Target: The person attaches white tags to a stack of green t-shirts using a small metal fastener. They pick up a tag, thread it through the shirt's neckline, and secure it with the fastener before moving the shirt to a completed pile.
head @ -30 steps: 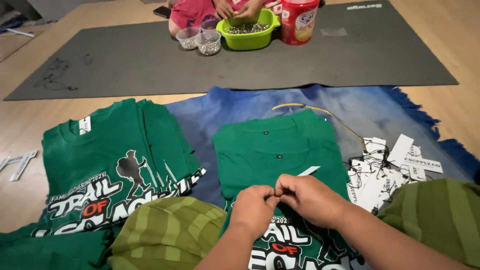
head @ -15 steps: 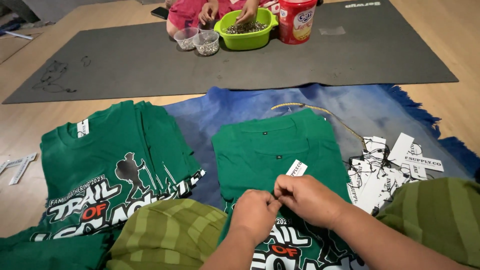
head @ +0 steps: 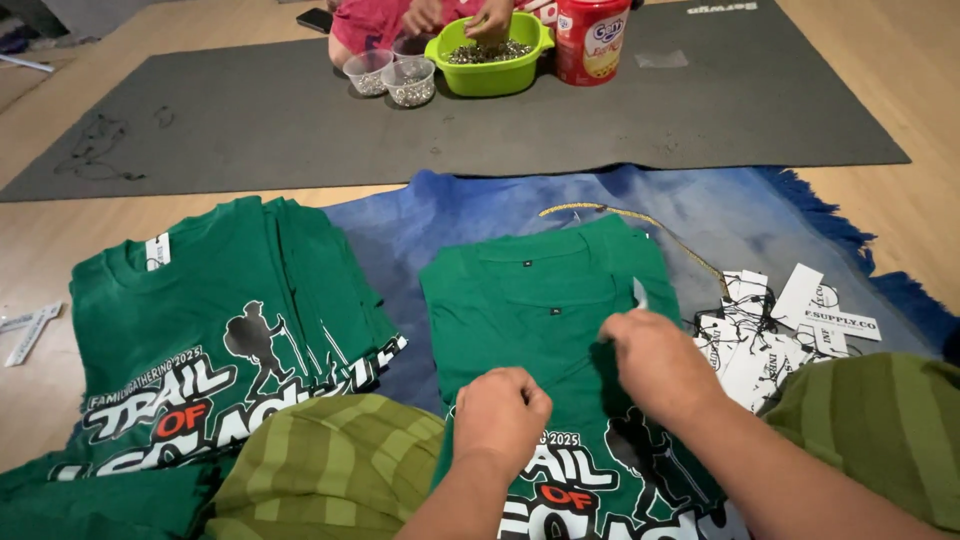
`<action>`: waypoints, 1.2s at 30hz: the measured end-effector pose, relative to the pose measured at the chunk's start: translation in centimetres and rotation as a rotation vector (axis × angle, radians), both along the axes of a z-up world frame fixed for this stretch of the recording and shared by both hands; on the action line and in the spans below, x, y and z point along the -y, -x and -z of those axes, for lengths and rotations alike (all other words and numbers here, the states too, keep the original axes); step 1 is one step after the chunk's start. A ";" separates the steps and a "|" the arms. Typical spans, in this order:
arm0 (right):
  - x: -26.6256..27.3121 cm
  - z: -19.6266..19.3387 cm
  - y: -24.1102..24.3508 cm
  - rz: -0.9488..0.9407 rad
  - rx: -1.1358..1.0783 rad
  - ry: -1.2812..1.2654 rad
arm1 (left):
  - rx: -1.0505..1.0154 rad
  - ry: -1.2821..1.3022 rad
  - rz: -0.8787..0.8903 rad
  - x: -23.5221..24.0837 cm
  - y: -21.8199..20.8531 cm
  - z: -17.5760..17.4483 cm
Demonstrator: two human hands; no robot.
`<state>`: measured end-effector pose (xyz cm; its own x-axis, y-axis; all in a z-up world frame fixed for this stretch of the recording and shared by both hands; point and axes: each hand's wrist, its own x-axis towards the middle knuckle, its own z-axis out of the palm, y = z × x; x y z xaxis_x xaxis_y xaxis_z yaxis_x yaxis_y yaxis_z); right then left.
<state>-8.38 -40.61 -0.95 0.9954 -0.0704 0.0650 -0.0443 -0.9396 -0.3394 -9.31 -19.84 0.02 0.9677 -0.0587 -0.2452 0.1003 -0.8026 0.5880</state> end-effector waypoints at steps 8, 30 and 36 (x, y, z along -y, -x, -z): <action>1.5 0.1 -1.0 0.057 0.456 0.166 | 0.034 0.086 -0.126 0.7 -1.1 1.4; 0.6 0.2 -4.5 -0.284 0.205 -0.181 | -0.034 0.159 -0.007 6.0 -8.2 2.7; 0.1 2.6 -4.7 -0.026 -0.123 -0.523 | -0.103 0.359 -0.067 5.2 -10.4 6.6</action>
<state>-3.72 -40.70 -3.54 0.9953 -0.0375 -0.0895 -0.0925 -0.6478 -0.7562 1.09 -25.01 -6.61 0.9437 -0.0964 -0.3163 0.2183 -0.5368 0.8150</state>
